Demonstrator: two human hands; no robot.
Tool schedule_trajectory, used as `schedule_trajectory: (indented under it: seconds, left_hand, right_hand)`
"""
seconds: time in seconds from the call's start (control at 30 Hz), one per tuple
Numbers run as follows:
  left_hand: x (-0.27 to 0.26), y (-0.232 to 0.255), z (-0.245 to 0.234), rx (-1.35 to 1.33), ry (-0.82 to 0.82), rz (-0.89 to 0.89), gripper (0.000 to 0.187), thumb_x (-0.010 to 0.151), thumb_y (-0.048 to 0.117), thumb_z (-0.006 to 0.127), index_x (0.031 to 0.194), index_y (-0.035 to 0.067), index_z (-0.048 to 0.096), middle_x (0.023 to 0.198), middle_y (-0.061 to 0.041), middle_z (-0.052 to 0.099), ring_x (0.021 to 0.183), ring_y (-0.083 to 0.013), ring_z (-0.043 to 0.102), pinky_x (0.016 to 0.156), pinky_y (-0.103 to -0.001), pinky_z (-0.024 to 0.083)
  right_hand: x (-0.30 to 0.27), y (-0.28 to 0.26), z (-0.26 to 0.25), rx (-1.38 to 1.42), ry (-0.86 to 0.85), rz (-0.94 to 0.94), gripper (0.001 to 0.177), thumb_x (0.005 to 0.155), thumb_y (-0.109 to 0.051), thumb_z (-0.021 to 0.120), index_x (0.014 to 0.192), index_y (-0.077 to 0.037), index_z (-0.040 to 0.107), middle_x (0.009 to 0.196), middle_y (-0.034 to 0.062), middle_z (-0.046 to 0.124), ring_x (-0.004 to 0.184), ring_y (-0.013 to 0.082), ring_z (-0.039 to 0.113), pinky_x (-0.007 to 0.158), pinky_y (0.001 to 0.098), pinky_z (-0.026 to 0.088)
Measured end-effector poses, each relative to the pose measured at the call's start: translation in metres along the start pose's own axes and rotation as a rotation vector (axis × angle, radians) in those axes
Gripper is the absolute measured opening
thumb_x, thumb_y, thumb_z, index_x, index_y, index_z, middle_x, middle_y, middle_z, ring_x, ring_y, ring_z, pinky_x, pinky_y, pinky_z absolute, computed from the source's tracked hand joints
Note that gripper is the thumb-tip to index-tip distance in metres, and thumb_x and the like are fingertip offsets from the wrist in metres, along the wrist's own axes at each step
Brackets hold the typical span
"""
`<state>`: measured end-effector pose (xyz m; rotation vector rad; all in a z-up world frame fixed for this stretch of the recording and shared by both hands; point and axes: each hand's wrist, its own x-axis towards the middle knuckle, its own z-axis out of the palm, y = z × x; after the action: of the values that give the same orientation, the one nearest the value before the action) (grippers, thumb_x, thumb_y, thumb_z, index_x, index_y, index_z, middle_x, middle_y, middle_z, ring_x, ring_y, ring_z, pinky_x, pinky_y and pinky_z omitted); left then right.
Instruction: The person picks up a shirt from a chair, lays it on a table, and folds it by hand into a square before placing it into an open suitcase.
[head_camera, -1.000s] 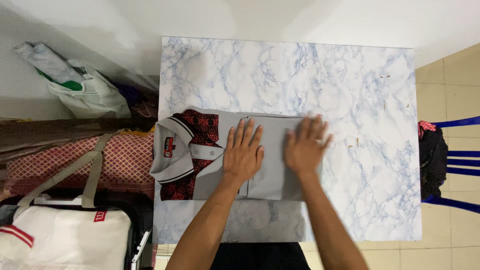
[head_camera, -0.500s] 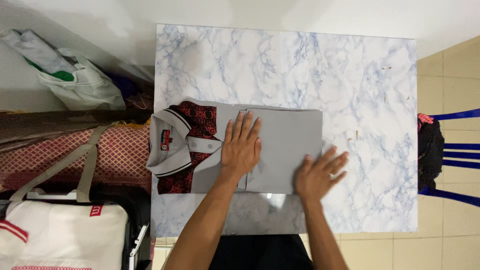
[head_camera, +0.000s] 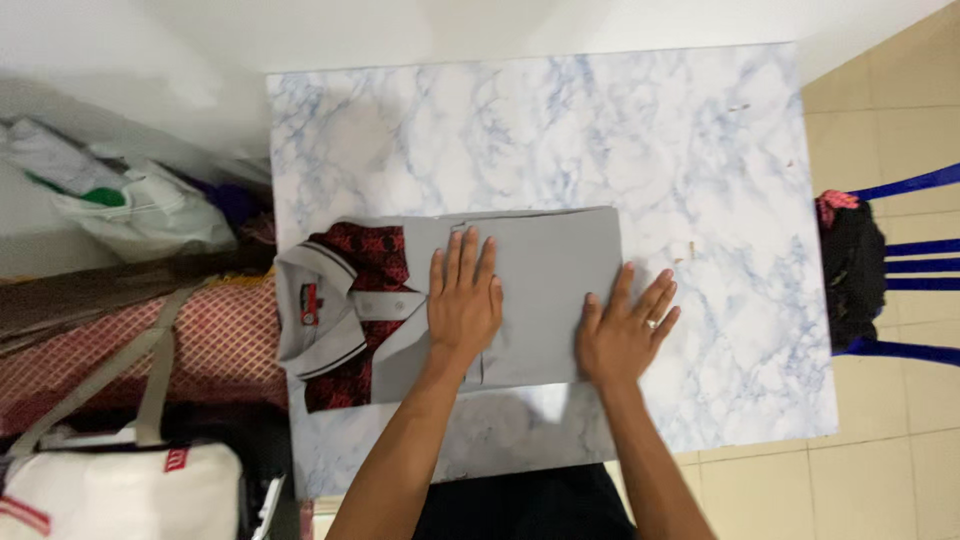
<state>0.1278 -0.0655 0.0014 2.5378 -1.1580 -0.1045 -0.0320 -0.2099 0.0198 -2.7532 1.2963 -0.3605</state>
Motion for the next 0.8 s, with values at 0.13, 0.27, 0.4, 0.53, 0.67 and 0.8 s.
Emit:
schedule_trajectory:
  seconds: [0.13, 0.27, 0.4, 0.53, 0.67, 0.8]
  left_hand:
    - [0.020, 0.027, 0.019, 0.028, -0.017, -0.054, 0.064, 0.102, 0.038, 0.039, 0.160, 0.009, 0.035, 0.168, -0.017, 0.023, 0.157, -0.0319, 0.016, 0.127, -0.050, 0.009]
    - [0.045, 0.048, 0.029, -0.043, -0.055, -0.038, 0.076, 0.090, 0.046, 0.038, 0.155, 0.009, 0.028, 0.163, -0.017, 0.018, 0.151, -0.0324, 0.012, 0.121, -0.049, 0.006]
    - [0.061, 0.058, 0.033, -0.025, -0.094, -0.026, 0.060, 0.107, 0.041, 0.032, 0.161, 0.015, 0.028, 0.172, -0.012, 0.020, 0.160, -0.0291, 0.013, 0.129, -0.049, 0.007]
    - [0.089, 0.078, 0.036, -0.020, -0.058, -0.041, 0.060, 0.105, 0.042, 0.035, 0.161, 0.020, 0.033, 0.170, -0.010, 0.024, 0.158, -0.0285, 0.015, 0.128, -0.050, 0.008]
    - [0.105, 0.070, 0.027, -0.028, -0.056, -0.033, 0.065, 0.102, 0.050, 0.042, 0.160, 0.021, 0.035, 0.168, -0.015, 0.024, 0.156, -0.0318, 0.016, 0.127, -0.053, 0.008]
    - [0.107, 0.070, 0.022, -0.034, -0.087, -0.061, 0.067, 0.098, 0.054, 0.045, 0.158, 0.025, 0.035, 0.167, -0.012, 0.025, 0.155, -0.0358, 0.017, 0.126, -0.055, 0.009]
  right_hand:
    - [0.016, -0.050, 0.028, 0.214, -0.106, -0.006, 0.070, 0.105, -0.048, 0.037, 0.164, -0.012, 0.030, 0.169, 0.0115, 0.029, 0.161, 0.0372, 0.015, 0.128, 0.0579, 0.002]
    - [0.056, -0.050, 0.043, 0.194, -0.308, -0.166, 0.060, 0.107, -0.045, 0.028, 0.161, -0.020, 0.034, 0.170, 0.0119, 0.027, 0.159, 0.0352, 0.014, 0.125, 0.0578, 0.000]
    - [0.089, -0.001, 0.030, 0.045, -0.277, -0.111, 0.062, 0.104, -0.048, 0.032, 0.160, -0.023, 0.038, 0.168, 0.0123, 0.026, 0.156, 0.0364, 0.014, 0.123, 0.0544, 0.000]
    - [0.124, 0.010, 0.027, 0.049, -0.243, -0.125, 0.065, 0.103, -0.050, 0.034, 0.161, -0.021, 0.037, 0.169, 0.0129, 0.027, 0.156, 0.0356, 0.014, 0.124, 0.0535, 0.000]
    - [0.138, 0.017, 0.021, 0.096, -0.238, -0.090, 0.067, 0.103, -0.052, 0.036, 0.161, -0.020, 0.037, 0.170, 0.0116, 0.027, 0.158, 0.0338, 0.014, 0.126, 0.0527, 0.001]
    - [0.141, 0.034, 0.015, 0.088, -0.267, -0.001, 0.067, 0.103, -0.051, 0.036, 0.161, -0.019, 0.035, 0.171, 0.0111, 0.022, 0.159, 0.0336, 0.010, 0.125, 0.0558, -0.001]
